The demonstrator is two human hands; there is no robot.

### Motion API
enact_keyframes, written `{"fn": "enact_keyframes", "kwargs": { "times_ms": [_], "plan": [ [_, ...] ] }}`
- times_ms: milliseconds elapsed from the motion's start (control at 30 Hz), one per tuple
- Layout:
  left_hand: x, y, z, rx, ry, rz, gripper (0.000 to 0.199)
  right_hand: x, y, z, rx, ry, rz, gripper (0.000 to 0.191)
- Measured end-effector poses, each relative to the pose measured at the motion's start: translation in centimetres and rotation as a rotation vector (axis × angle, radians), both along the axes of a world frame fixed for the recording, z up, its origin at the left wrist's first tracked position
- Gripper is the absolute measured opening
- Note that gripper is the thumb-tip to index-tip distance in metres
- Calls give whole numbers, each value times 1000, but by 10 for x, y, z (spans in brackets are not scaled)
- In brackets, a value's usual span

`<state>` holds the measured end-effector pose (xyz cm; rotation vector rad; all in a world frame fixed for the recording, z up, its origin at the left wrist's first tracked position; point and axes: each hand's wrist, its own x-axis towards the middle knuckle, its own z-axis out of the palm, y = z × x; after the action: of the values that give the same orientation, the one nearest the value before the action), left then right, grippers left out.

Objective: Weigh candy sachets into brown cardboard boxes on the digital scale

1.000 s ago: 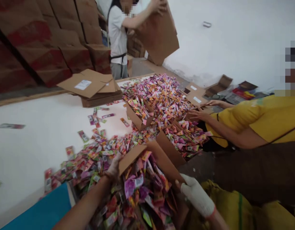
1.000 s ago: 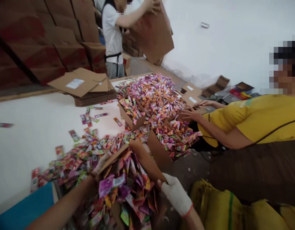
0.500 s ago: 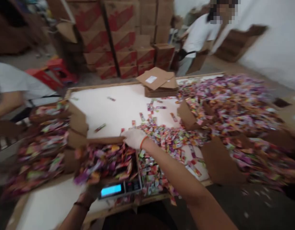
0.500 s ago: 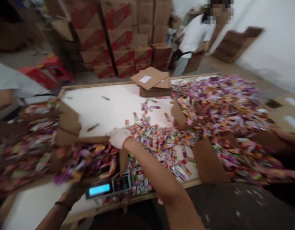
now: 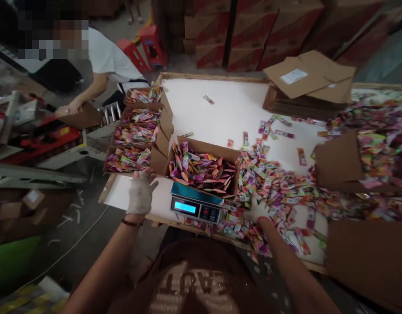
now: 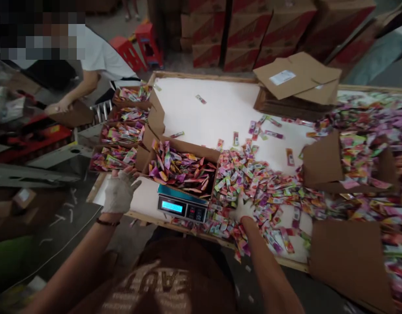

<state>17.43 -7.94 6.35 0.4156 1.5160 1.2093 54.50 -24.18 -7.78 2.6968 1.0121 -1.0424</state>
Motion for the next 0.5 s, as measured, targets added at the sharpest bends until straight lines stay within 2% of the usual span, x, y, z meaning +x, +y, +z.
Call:
{"fn": "enact_keyframes", "kwargs": {
  "times_ms": [100, 200, 267, 367, 500],
  "plan": [
    [2, -5, 3, -54, -3, 29, 44, -10, -15, -23, -48, -25, 51, 86],
    [1, -8, -3, -108, -35, -5, 36, 11, -4, -22, -22, 20, 138, 50],
    [-3, -9, -8, -141, -45, -21, 33, 34, 4, -13, 1, 49, 188, 35],
    [-11, -9, -13, -184, -14, -15, 28, 63, 6, 7, 28, 36, 225, 33],
    [-20, -10, -14, -210, 57, 3, 17, 82, 8, 38, 50, -30, 259, 25]
  ]
}}
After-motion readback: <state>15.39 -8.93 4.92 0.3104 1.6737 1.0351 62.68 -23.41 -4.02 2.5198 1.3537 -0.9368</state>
